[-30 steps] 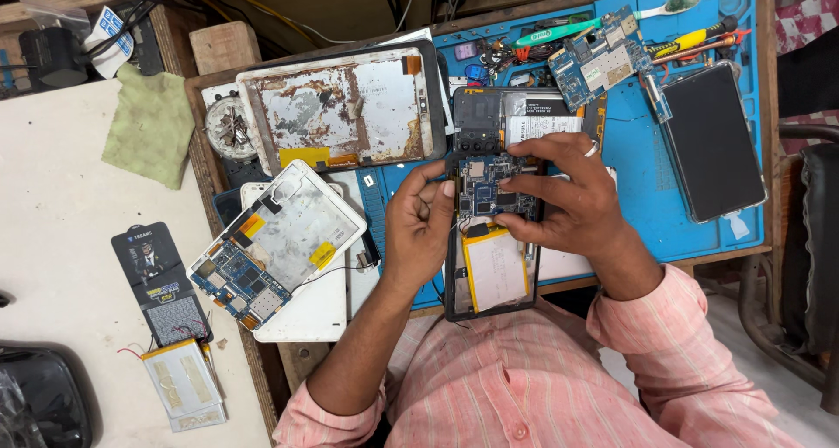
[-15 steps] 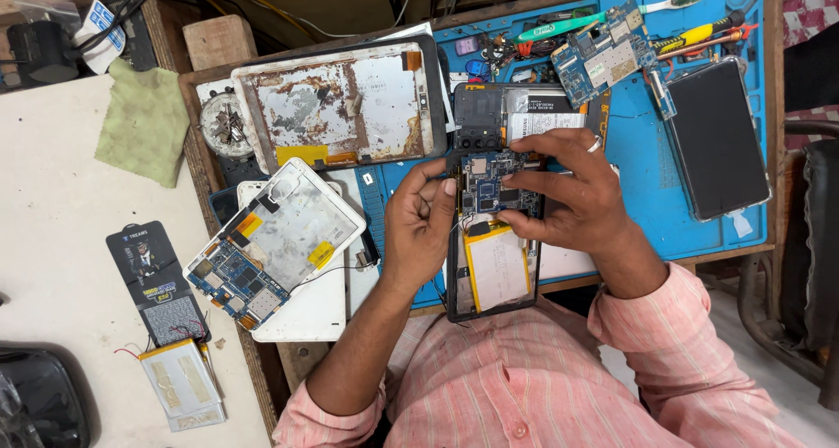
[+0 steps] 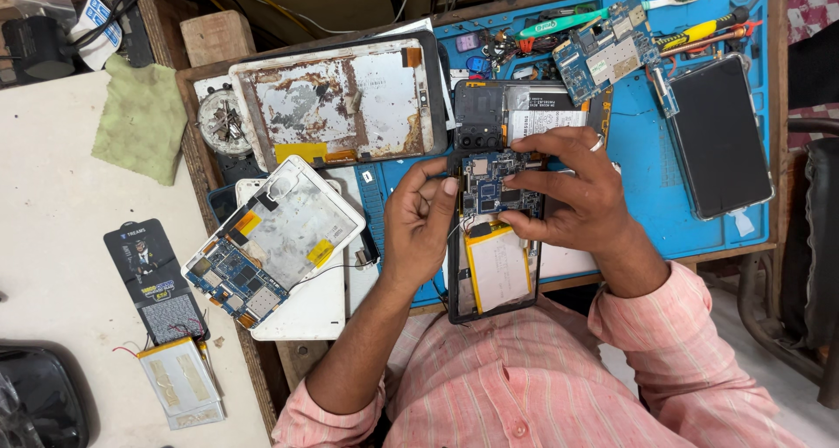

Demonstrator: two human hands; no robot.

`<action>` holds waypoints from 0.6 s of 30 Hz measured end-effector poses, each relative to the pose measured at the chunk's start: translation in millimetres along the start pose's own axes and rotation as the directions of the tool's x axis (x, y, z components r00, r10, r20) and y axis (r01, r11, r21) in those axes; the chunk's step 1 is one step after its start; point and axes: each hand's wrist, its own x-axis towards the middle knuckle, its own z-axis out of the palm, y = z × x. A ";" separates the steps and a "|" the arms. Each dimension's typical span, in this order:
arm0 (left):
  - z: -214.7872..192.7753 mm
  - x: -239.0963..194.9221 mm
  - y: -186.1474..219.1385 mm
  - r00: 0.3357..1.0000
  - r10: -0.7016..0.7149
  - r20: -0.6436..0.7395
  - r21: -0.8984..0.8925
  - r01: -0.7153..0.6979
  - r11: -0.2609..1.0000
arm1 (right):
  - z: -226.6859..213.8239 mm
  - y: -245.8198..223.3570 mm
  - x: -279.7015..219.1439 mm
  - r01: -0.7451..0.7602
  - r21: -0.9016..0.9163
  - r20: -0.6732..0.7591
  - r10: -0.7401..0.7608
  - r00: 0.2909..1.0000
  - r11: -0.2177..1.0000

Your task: The person handles a disassembled tablet, separating the screen from the internal components. They inspect the screen and the motherboard, then place the screen aside and continue to handle the internal parts.

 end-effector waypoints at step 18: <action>0.0 -0.1 -0.1 1.000 0.003 0.004 -0.031 -0.003 1.000 | 1.0 0.1 -0.5 -0.011 0.009 0.001 0.011 1.000 1.000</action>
